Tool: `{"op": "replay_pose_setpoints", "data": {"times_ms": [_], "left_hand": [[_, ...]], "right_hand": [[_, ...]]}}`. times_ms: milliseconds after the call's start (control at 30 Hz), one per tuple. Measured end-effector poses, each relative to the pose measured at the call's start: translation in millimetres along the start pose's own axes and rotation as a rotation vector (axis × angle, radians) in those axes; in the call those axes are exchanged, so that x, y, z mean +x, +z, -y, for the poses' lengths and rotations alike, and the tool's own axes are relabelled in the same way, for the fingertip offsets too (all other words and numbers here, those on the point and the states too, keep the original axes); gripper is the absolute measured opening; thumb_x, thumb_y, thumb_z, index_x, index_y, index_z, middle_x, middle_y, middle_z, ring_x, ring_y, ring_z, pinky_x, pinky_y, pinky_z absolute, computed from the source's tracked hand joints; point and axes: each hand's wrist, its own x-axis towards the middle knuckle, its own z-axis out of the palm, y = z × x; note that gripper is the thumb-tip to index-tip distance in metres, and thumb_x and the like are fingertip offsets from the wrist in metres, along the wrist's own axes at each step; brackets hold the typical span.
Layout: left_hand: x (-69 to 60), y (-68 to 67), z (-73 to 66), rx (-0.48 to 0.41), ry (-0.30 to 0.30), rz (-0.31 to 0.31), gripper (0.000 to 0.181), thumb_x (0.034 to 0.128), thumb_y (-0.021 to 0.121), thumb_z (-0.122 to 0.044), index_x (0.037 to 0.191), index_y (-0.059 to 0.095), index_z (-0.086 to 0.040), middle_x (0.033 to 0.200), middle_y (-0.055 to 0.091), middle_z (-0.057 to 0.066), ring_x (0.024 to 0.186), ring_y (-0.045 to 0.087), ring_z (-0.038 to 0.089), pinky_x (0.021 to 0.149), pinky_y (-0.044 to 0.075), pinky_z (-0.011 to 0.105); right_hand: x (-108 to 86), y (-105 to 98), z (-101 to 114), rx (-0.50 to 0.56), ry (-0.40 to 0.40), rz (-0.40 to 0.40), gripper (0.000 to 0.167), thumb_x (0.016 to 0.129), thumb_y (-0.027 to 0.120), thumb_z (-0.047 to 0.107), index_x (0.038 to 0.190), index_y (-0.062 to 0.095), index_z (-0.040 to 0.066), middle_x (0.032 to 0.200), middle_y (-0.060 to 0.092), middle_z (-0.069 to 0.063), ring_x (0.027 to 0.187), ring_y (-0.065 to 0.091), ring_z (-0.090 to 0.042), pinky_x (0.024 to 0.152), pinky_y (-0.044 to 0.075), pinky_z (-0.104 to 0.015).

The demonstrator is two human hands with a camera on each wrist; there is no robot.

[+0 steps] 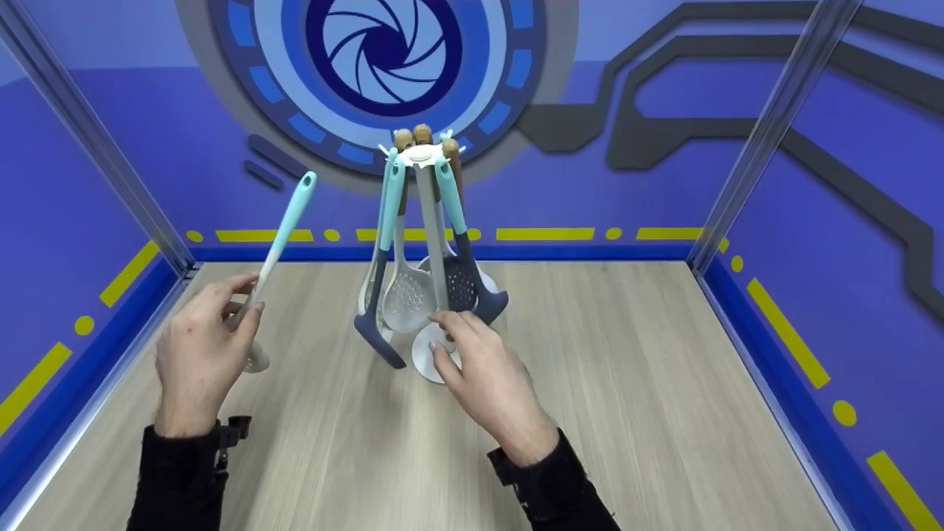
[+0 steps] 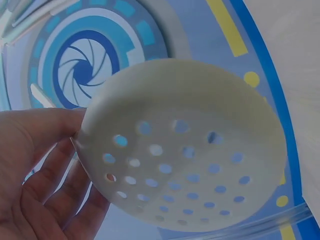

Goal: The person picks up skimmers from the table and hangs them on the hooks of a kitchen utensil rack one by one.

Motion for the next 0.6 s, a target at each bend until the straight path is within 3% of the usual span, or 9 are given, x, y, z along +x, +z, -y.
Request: {"op": "replay_pose_setpoints", "data": {"times_ms": [133,267,600], "left_hand": [[-1.3,-3.2,-9.5,-0.009,0.020,0.000,0.040,0.0995,0.083,-0.011,0.138,0.075,-0.020,0.117,0.081,0.003,0.075,0.073,0.025,0.050,0.048,0.039],[-2.4,-6.2,-19.6,-0.022,0.033,0.002,0.041,0.0996,0.083,-0.013,0.139,0.075,-0.021,0.116,0.081,0.002,0.072,0.072,0.021,0.050,0.048,0.036],[-6.3,-6.9,-45.0,-0.066,0.100,-0.001,0.038,0.1008,0.083,-0.019,0.138,0.076,-0.022,0.118,0.081,0.000,0.078,0.076,0.019,0.056,0.057,0.038]], "right_hand": [[0.3,0.2,0.1,-0.011,-0.013,-0.031,0.036,0.110,0.068,0.015,0.147,0.067,0.016,0.136,0.073,0.000,0.121,0.075,-0.020,0.097,0.068,-0.041],[1.3,0.3,0.8,0.006,-0.036,-0.060,0.036,0.110,0.069,0.013,0.146,0.068,0.014,0.134,0.074,-0.001,0.117,0.074,-0.015,0.096,0.068,-0.036],[0.5,0.0,1.4,0.053,-0.053,-0.096,0.036,0.108,0.069,0.008,0.144,0.068,0.010,0.137,0.073,-0.003,0.114,0.076,-0.014,0.096,0.068,-0.034]]}}
